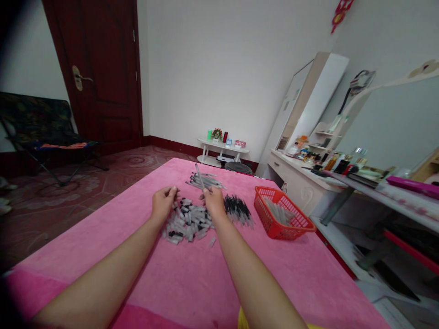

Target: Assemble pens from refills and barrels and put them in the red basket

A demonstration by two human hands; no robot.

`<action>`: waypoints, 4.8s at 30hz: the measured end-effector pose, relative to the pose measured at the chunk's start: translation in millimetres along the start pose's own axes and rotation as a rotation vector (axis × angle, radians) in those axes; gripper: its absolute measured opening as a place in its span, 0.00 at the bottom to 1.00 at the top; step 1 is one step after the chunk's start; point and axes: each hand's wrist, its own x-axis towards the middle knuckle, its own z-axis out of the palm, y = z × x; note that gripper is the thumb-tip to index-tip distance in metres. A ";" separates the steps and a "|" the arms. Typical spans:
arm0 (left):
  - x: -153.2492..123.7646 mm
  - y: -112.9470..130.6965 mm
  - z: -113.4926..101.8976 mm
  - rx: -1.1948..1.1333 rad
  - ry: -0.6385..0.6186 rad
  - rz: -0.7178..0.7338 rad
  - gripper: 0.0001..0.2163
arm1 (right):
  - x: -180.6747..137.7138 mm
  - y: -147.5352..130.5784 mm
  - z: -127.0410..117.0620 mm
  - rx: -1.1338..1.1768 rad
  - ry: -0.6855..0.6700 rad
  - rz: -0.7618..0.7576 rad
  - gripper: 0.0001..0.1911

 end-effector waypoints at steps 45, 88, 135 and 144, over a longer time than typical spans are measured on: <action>-31.0 52.1 37.9 -0.722 -0.461 -0.500 0.14 | -43.1 -2.8 -12.5 0.557 -0.399 0.158 0.15; -26.5 49.4 21.4 0.554 -0.148 0.488 0.12 | -30.4 3.3 -30.2 0.539 0.343 -0.229 0.12; -26.7 49.1 32.8 -0.621 -0.331 -0.273 0.17 | -32.6 11.0 -10.8 0.606 0.043 -0.019 0.18; -24.2 42.1 32.4 -0.591 -0.332 -0.261 0.18 | -31.5 11.1 -11.5 0.602 0.049 -0.046 0.16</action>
